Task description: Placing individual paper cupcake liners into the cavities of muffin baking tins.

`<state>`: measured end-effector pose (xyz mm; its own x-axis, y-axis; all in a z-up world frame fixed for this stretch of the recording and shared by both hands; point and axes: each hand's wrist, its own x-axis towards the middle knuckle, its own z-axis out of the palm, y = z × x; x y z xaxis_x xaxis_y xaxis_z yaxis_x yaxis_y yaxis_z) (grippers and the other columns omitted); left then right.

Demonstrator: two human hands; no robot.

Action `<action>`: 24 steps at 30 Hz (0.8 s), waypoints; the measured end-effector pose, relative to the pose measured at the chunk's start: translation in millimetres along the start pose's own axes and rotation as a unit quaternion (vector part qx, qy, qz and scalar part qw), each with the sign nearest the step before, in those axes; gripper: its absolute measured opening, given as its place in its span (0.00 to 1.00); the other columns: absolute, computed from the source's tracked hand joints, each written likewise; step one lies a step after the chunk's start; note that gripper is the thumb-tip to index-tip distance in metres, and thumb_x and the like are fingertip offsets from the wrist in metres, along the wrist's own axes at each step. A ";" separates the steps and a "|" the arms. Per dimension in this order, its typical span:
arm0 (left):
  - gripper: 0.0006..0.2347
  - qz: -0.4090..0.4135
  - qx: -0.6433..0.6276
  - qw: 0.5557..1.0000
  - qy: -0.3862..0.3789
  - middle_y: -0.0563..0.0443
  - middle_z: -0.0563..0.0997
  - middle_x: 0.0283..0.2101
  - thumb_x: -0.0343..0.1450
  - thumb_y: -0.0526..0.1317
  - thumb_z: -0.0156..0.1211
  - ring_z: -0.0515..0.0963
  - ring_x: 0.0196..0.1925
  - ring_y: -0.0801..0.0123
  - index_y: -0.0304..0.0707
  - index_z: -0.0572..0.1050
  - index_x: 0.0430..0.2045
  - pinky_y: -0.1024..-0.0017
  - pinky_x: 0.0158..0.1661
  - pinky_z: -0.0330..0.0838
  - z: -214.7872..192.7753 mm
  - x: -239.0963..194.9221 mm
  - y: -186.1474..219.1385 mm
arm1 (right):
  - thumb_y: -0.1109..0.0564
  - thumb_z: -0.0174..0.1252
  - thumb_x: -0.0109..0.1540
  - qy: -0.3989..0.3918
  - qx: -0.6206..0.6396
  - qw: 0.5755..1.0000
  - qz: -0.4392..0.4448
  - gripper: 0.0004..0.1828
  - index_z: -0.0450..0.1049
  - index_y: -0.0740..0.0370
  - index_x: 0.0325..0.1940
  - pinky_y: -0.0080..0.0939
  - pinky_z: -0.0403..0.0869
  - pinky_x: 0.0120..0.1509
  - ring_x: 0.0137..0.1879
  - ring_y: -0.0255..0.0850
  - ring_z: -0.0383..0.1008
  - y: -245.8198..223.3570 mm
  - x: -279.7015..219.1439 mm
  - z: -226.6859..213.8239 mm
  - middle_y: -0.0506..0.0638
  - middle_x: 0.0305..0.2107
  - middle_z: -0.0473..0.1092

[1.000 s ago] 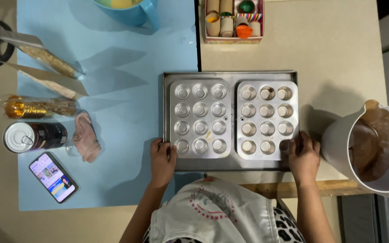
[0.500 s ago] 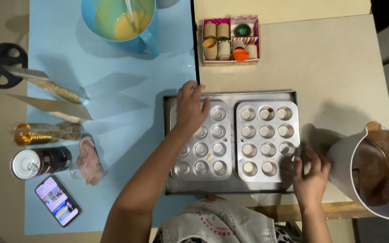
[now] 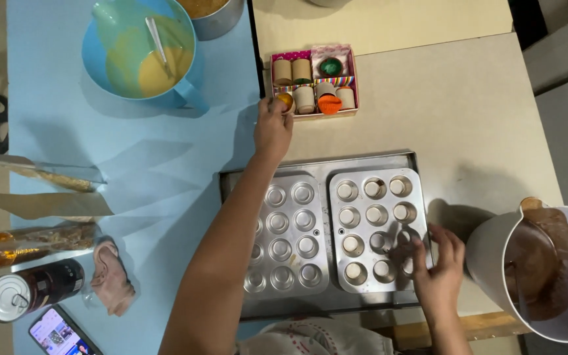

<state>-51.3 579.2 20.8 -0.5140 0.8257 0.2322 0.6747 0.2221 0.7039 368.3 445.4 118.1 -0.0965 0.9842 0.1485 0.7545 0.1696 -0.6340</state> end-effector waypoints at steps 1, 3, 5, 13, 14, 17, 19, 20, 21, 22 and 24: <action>0.07 -0.001 -0.001 1.000 -0.001 0.35 0.67 0.60 0.71 0.39 0.61 0.79 0.46 0.41 0.40 0.73 0.39 0.49 0.30 0.77 0.7 -2.6 -2.4 | 0.49 0.57 0.68 -0.001 -0.001 1.000 0.001 0.23 0.72 0.61 0.65 0.52 0.68 0.68 0.63 0.53 0.69 -4.6 11.4 9.9 0.61 0.58 0.64; 0.08 0.018 0.036 0.999 -0.010 0.36 0.68 0.57 0.74 0.38 0.61 0.82 0.48 0.38 0.43 0.67 0.40 0.54 0.37 0.84 0.0 -7.6 -7.4 | 0.56 0.67 0.64 0.040 -0.015 0.997 -0.063 0.22 0.76 0.60 0.61 0.58 0.74 0.60 0.58 0.60 0.75 -14.7 34.6 29.9 0.57 0.52 0.67; 0.08 0.027 0.052 0.998 -0.021 0.35 0.68 0.57 0.75 0.39 0.59 0.81 0.50 0.37 0.43 0.67 0.42 0.53 0.38 0.84 -2.2 -12.3 -6.8 | 0.55 0.66 0.65 0.034 0.005 0.994 -0.103 0.20 0.76 0.59 0.61 0.56 0.74 0.59 0.57 0.59 0.74 -36.8 70.1 55.1 0.55 0.51 0.67; 0.08 0.027 0.125 0.989 -0.077 0.38 0.69 0.53 0.77 0.44 0.56 0.80 0.50 0.41 0.43 0.69 0.45 0.52 0.41 0.82 -22.7 -35.3 16.3 | 0.57 0.65 0.60 0.018 -0.024 0.962 -0.270 0.23 0.76 0.52 0.60 0.56 0.74 0.55 0.54 0.56 0.73 -106.3 186.1 151.7 0.55 0.50 0.67; 0.09 0.027 0.122 0.989 -0.085 0.38 0.69 0.52 0.76 0.45 0.56 0.81 0.50 0.41 0.43 0.69 0.44 0.52 0.40 0.82 -24.6 -36.9 16.9 | 0.55 0.66 0.58 0.014 -0.073 0.956 -0.284 0.24 0.77 0.52 0.60 0.56 0.74 0.54 0.55 0.54 0.72 -109.7 192.1 158.3 0.53 0.52 0.65; 0.11 0.023 0.110 0.991 -0.070 0.38 0.68 0.53 0.74 0.45 0.61 0.80 0.50 0.41 0.43 0.70 0.44 0.52 0.41 0.82 -18.5 -38.0 9.2 | 0.52 0.69 0.56 0.003 -0.159 0.937 -0.310 0.20 0.80 0.51 0.52 0.55 0.73 0.55 0.56 0.52 0.69 -102.2 203.8 180.5 0.49 0.52 0.63; 0.13 0.024 0.103 0.993 -0.043 0.37 0.68 0.55 0.72 0.44 0.65 0.80 0.51 0.40 0.43 0.71 0.45 0.52 0.43 0.82 -27.8 -38.1 18.8 | 0.52 0.71 0.55 0.004 -0.196 0.926 -0.323 0.14 0.82 0.52 0.44 0.55 0.71 0.57 0.57 0.52 0.67 -102.5 205.1 180.2 0.48 0.51 0.63; 0.19 0.033 0.079 0.996 -0.018 0.31 0.64 0.59 0.69 0.42 0.68 0.78 0.54 0.34 0.40 0.68 0.50 0.48 0.46 0.81 -39.5 -41.2 32.3 | 0.54 0.71 0.57 0.005 -0.172 0.931 -0.322 0.12 0.81 0.52 0.44 0.54 0.71 0.56 0.57 0.52 0.68 -105.6 201.3 171.7 0.47 0.50 0.63; 0.25 0.043 0.054 0.998 0.007 0.25 0.60 0.62 0.67 0.39 0.72 0.76 0.57 0.29 0.37 0.66 0.56 0.44 0.49 0.79 -50.9 -44.4 46.3 | 0.56 0.70 0.59 0.007 -0.147 0.936 -0.320 0.10 0.81 0.52 0.45 0.54 0.70 0.56 0.56 0.52 0.68 -108.2 197.7 163.0 0.46 0.50 0.63; 0.25 0.041 0.054 0.998 0.008 0.25 0.60 0.62 0.67 0.39 0.72 0.76 0.57 0.29 0.37 0.66 0.56 0.44 0.49 0.79 -59.0 -53.2 54.6 | 0.56 0.70 0.59 0.006 -0.148 0.935 -0.321 0.10 0.81 0.52 0.45 0.54 0.70 0.56 0.56 0.52 0.68 -107.5 187.0 151.9 0.46 0.50 0.63; 0.27 0.098 0.020 0.990 0.101 0.28 0.61 0.64 0.69 0.38 0.67 0.72 0.61 0.32 0.38 0.64 0.63 0.46 0.54 0.75 -75.1 -70.4 72.1 | 0.58 0.69 0.61 -0.010 -0.069 0.948 -0.309 0.10 0.78 0.55 0.45 0.55 0.70 0.59 0.58 0.57 0.71 -106.0 166.3 129.0 0.51 0.52 0.64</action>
<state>-6.3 498.1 105.6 -0.4645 0.7351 0.4937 0.7902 0.0924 0.6059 188.5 597.6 112.1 -0.5600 0.6997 0.4437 0.6276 0.7078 -0.3243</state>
